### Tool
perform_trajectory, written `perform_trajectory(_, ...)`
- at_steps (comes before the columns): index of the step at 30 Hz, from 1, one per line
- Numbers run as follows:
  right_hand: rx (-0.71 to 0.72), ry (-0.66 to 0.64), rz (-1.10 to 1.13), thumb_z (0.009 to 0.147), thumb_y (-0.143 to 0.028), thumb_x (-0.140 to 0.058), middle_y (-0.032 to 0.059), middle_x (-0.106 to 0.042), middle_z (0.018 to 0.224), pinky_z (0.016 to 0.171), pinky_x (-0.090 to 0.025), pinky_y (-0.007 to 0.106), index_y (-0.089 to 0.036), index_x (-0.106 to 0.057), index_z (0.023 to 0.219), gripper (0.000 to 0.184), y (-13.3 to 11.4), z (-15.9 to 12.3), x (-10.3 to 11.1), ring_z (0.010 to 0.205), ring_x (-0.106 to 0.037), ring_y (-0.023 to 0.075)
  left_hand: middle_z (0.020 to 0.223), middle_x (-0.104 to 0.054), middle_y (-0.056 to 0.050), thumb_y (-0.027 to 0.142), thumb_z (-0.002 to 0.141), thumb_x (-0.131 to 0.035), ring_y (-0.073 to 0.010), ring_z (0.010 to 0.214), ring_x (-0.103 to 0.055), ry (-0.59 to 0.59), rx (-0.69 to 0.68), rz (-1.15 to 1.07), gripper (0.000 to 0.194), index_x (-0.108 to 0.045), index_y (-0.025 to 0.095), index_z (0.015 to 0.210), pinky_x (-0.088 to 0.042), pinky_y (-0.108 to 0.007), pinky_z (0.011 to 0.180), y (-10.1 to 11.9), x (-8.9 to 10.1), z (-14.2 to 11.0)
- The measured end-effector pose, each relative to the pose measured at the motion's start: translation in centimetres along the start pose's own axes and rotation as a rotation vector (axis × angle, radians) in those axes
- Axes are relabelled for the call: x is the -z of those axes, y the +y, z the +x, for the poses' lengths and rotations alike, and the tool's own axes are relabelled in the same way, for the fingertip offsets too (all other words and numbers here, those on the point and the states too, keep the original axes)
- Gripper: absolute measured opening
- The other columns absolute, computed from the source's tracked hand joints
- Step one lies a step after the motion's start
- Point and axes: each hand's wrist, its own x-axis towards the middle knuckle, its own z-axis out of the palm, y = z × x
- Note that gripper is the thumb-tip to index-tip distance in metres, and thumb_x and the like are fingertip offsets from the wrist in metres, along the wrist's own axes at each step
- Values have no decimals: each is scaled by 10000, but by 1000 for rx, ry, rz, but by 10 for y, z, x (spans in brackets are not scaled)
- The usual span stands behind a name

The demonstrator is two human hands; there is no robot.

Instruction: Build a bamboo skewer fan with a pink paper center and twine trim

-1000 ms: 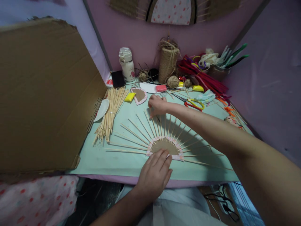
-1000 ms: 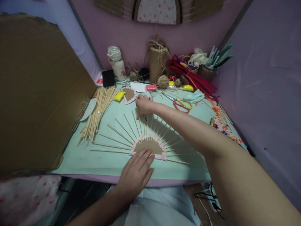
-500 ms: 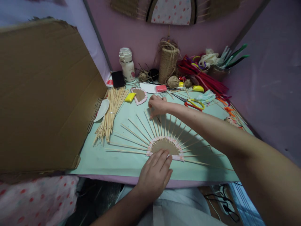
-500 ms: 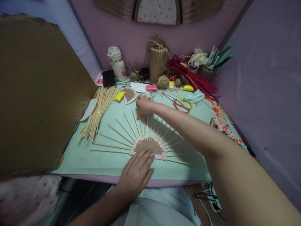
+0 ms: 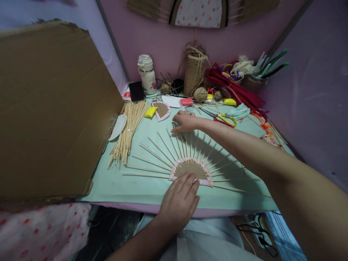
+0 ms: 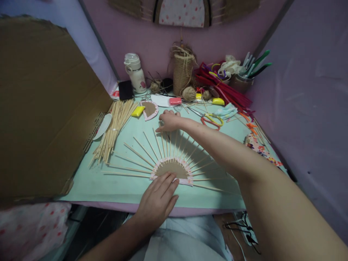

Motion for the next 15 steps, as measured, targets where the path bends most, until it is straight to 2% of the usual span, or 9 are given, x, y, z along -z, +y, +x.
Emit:
perform_trajectory(6, -71, 141, 56, 816, -527, -607, 134, -492, 1332, 965, -323, 456, -223, -567, 1248, 530, 6, 1, 10, 1243, -407, 341, 1287, -635, -97, 229, 922, -492, -252, 1215, -552, 34, 10, -30, 319, -610, 128, 1200, -470, -394, 994, 3, 6, 3)
perform_trajectory(9, -124, 219, 76, 863, -454, -571, 118, -533, 1309, 964, -331, 437, -223, -592, 1215, 422, 10, 6, 18, 1230, -436, 304, 1242, -663, -96, 180, 905, -501, -241, 1186, -575, 126, -11, -59, 288, -627, 128, 1158, -479, -385, 980, 4, 10, 7)
perform_trajectory(12, -181, 254, 97, 864, -411, -577, 101, -585, 1271, 961, -346, 420, -225, -623, 1177, 367, 8, 20, 21, 1182, -501, 270, 1175, -697, -88, 120, 882, -497, -221, 1163, -592, 236, -57, -102, 257, -647, 136, 1089, -482, -366, 974, 3, 13, 8)
perform_trajectory(15, -273, 242, 124, 812, -479, -628, 115, -635, 1208, 952, -367, 424, -204, -658, 1128, 420, -3, 44, 18, 1116, -567, 276, 1156, -705, -87, 103, 866, -497, -223, 1176, -586, 272, -82, -128, 250, -655, 137, 1057, -482, -363, 975, 2, 14, 6)
